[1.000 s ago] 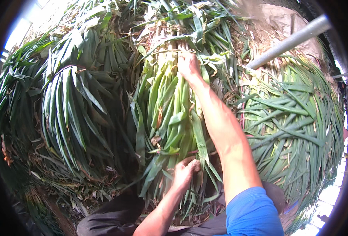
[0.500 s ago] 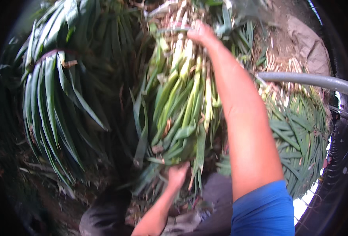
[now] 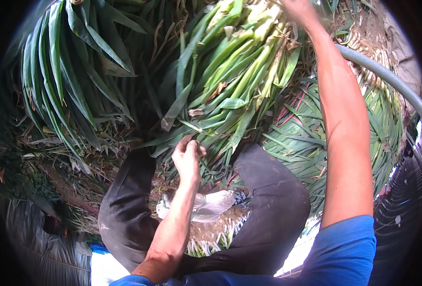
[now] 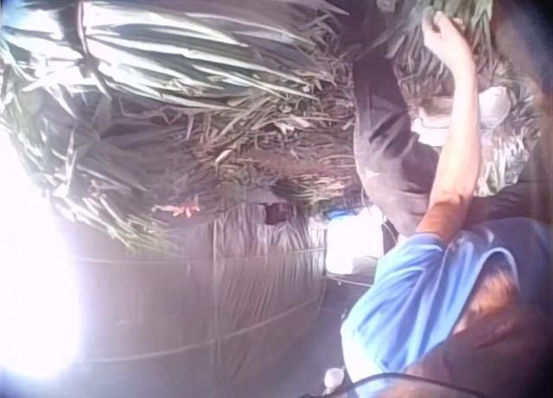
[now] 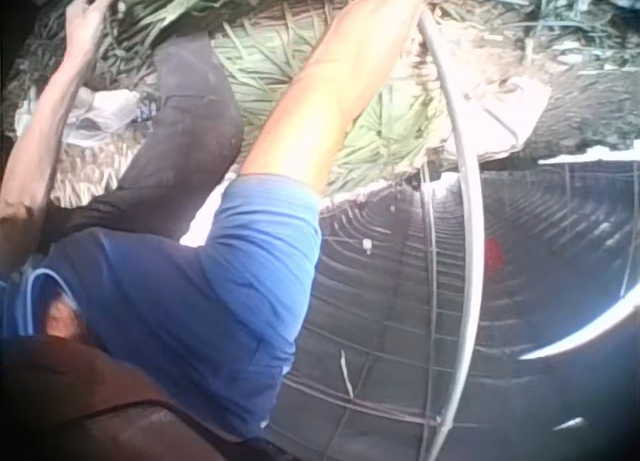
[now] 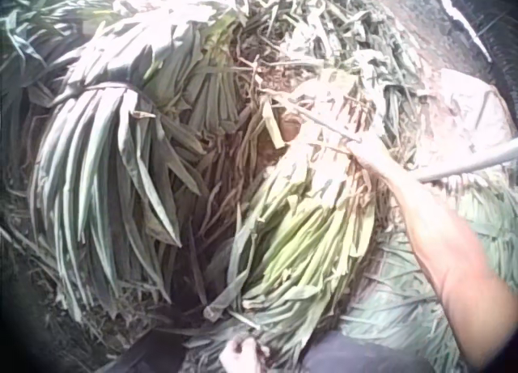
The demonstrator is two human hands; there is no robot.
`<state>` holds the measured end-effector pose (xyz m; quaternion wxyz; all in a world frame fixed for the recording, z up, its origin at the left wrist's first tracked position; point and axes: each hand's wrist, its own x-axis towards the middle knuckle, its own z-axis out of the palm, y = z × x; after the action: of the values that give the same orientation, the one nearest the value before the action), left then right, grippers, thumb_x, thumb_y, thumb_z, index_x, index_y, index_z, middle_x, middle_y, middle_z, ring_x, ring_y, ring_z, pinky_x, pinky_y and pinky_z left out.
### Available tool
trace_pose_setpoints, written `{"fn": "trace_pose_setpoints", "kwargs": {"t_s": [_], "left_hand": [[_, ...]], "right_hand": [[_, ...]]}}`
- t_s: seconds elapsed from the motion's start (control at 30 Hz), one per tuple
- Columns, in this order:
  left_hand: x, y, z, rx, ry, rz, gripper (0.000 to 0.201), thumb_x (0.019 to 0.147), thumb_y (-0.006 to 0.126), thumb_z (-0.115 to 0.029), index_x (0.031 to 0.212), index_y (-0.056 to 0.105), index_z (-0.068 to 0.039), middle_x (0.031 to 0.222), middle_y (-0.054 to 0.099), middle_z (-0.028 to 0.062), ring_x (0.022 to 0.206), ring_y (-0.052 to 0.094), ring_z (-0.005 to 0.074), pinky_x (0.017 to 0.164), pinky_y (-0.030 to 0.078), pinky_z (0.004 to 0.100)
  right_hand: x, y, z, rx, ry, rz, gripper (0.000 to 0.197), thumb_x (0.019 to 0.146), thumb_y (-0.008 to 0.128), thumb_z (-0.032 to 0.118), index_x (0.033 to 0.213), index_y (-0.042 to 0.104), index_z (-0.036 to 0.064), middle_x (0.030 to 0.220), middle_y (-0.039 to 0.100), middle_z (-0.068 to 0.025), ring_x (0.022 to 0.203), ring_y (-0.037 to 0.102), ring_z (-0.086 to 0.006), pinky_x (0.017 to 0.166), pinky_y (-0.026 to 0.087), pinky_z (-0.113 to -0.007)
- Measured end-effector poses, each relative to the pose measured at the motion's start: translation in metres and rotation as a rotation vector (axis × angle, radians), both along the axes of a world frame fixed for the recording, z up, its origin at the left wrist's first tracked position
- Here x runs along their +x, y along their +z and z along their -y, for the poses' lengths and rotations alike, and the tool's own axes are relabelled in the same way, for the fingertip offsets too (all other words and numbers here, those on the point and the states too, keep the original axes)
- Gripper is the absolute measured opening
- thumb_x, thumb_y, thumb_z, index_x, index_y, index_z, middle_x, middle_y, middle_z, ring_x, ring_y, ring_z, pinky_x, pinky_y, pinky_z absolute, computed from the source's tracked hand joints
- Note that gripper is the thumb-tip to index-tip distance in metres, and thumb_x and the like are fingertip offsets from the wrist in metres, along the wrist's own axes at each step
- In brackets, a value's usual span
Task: The person sits on the ground and trims the outer layers and ends of long green vegetables using a knife. They gather the trimmed pieces into bundles and tie them with a red string.
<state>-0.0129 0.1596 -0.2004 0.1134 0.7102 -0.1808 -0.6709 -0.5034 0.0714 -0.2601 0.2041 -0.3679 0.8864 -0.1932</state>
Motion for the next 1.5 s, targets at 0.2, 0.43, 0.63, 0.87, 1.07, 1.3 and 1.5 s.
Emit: {"fn": "trace_pose_setpoints", "kwargs": {"t_s": [0.2, 0.43, 0.63, 0.87, 1.07, 1.3, 1.5], "left_hand": [[-0.021, -0.005, 0.001, 0.260, -0.123, -0.369, 0.032, 0.092, 0.069, -0.008, 0.122, 0.058, 0.000, 0.089, 0.063, 0.0039, 0.072, 0.063, 0.0129, 0.069, 0.057, 0.0290], [-0.022, 0.000, 0.015, 0.418, 0.500, -0.685, 0.011, 0.093, 0.066, -0.008, 0.101, 0.059, -0.006, 0.079, 0.055, -0.0003, 0.068, 0.048, 0.0117, 0.076, 0.050, 0.0358], [-0.004, 0.010, 0.036, 0.466, 0.152, -0.384, 0.011, 0.091, 0.069, -0.019, 0.088, 0.061, -0.012, 0.074, 0.053, -0.0013, 0.060, 0.048, 0.0130, 0.062, 0.049, 0.0351], [0.024, 0.127, -0.003, 0.427, -0.307, -0.243, 0.036, 0.088, 0.075, -0.019, 0.120, 0.062, -0.011, 0.098, 0.068, 0.0008, 0.079, 0.063, 0.0145, 0.066, 0.057, 0.0350], [0.077, 0.170, -0.033, 0.343, -0.525, -0.341, 0.028, 0.089, 0.073, -0.018, 0.113, 0.070, -0.005, 0.097, 0.072, 0.0029, 0.079, 0.064, 0.0129, 0.069, 0.053, 0.0296], [0.062, 0.228, 0.013, 0.316, -0.467, -0.253, 0.020, 0.089, 0.074, -0.025, 0.077, 0.067, -0.010, 0.069, 0.055, -0.0078, 0.059, 0.044, 0.0053, 0.054, 0.033, 0.0259], [0.071, 0.285, 0.048, 0.159, -0.230, -0.407, 0.027, 0.090, 0.070, -0.021, 0.105, 0.068, 0.001, 0.084, 0.065, -0.0002, 0.073, 0.057, 0.0086, 0.065, 0.046, 0.0274]], "right_hand": [[-0.017, -0.064, -0.039, 0.002, -0.186, 0.002, 0.027, 0.083, 0.065, 0.025, 0.088, 0.074, 0.0008, 0.072, 0.069, -0.0157, 0.066, 0.065, -0.0248, 0.062, 0.051, -0.038], [-0.036, -0.054, -0.028, 0.070, -0.106, -0.061, 0.047, 0.089, 0.067, 0.047, 0.105, 0.067, 0.0024, 0.079, 0.064, -0.0051, 0.077, 0.061, -0.0186, 0.072, 0.051, -0.036], [-0.004, 0.005, -0.040, 0.277, -0.233, 0.200, 0.045, 0.079, 0.072, 0.034, 0.114, 0.070, 0.0060, 0.103, 0.073, -0.0170, 0.098, 0.069, -0.0271, 0.087, 0.053, -0.038], [0.033, 0.087, -0.130, 0.281, -0.310, 0.228, 0.029, 0.079, 0.067, 0.026, 0.094, 0.071, 0.0016, 0.087, 0.071, -0.0217, 0.084, 0.069, -0.0322, 0.076, 0.052, -0.042], [0.085, 0.149, -0.179, 0.230, -0.604, 0.264, 0.029, 0.081, 0.067, 0.026, 0.091, 0.069, -0.0014, 0.077, 0.068, -0.0184, 0.070, 0.064, -0.0249, 0.067, 0.050, -0.041], [0.099, 0.239, -0.140, -0.031, -0.717, 0.301, 0.016, 0.083, 0.066, 0.016, 0.075, 0.065, 0.0018, 0.061, 0.056, -0.0011, 0.050, 0.052, -0.0115, 0.046, 0.041, -0.030], [0.096, 0.333, -0.025, -0.310, -0.251, 0.109, 0.022, 0.089, 0.068, 0.017, 0.076, 0.065, -0.0005, 0.062, 0.050, 0.0027, 0.056, 0.043, -0.0077, 0.050, 0.034, -0.031]]}}
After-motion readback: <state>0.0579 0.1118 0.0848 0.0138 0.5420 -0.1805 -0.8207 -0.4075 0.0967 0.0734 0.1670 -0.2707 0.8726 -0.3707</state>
